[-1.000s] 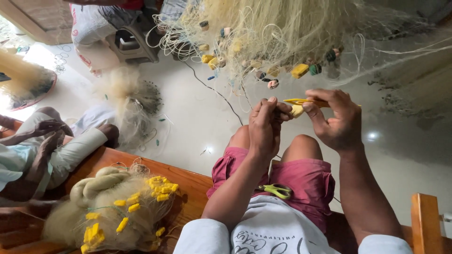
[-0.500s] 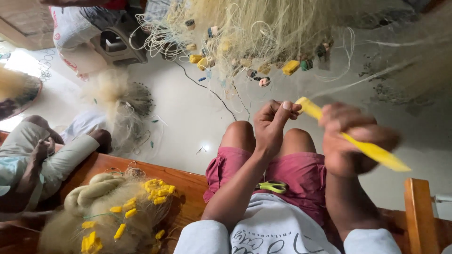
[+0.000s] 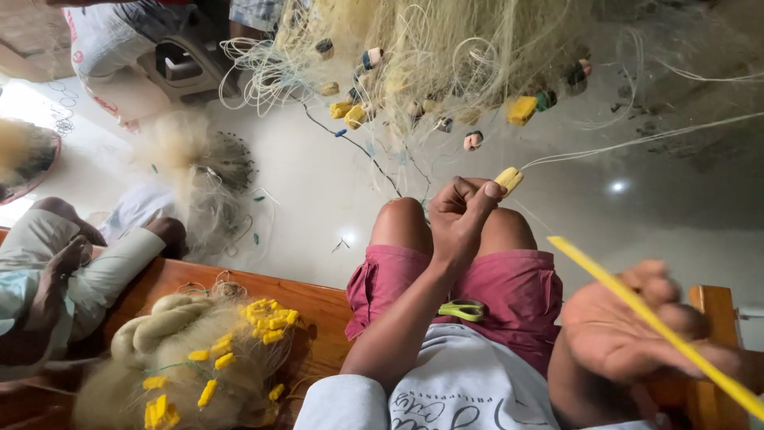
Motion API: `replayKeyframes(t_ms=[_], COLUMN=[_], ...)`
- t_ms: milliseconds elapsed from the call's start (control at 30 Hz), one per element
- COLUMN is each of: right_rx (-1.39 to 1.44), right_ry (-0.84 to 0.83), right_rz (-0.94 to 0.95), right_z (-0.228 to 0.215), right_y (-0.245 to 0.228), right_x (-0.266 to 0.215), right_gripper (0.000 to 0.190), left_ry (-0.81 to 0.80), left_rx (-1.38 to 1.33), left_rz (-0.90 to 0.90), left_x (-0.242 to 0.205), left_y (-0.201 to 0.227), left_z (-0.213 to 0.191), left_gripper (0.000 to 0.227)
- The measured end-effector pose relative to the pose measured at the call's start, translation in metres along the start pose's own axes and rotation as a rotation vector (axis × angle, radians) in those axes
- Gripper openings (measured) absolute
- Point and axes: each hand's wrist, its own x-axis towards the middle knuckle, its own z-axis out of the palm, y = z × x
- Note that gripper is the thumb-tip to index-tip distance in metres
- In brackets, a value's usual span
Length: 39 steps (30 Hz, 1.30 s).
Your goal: Repairing a fishing net by weaving new line with a net needle and cutting it with scissors.
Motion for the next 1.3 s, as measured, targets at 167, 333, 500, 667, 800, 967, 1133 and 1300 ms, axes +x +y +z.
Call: replayKeyframes(t_ms=[167,333,500,667,800,967,1133,1300], right_rx=[-0.161,-0.714,-0.666,-0.534,-0.418,-0.41,-0.515,-0.475], right_ry=[0.181,-0.159,-0.588,-0.458,-0.431,-0.514,-0.537,-0.09], right_rz=[0.16,0.571,1.006,0.841,0.722,0.756,0.839,0.844], right_z=[-0.03,0.073,0.096,0.102,0.088,0.088,0.077,0.038], right_y=[-0.001,-0.013,-0.009,-0.006,0.014,0.019,0.023,0.025], right_x=[0.003,0.029,0.02,0.001,0.002,0.005,0.008,0.017], right_gripper=[0.04,0.013,0.028,0.015,0.017,0.015,0.02,0.026], left_ry=[-0.024,-0.043,-0.017,-0.035,-0.014,-0.012,-0.002,-0.017], left_rx=[0.143,0.088,0.053,0.098,0.079,0.109,0.199,0.239], left_rz=[0.077,0.123,0.201,0.263,0.287,0.307,0.296,0.343], left_x=[-0.001,0.004,0.008,0.018,0.018,0.024,0.028,0.028], left_y=[0.007,0.002,-0.003,-0.003,-0.012,-0.007,-0.009,-0.016], left_z=[0.001,-0.001,0.003,0.004,0.009,0.009,-0.002,-0.006], left_gripper=[0.036,0.038,0.045,0.049,0.052,0.048,0.041,0.04])
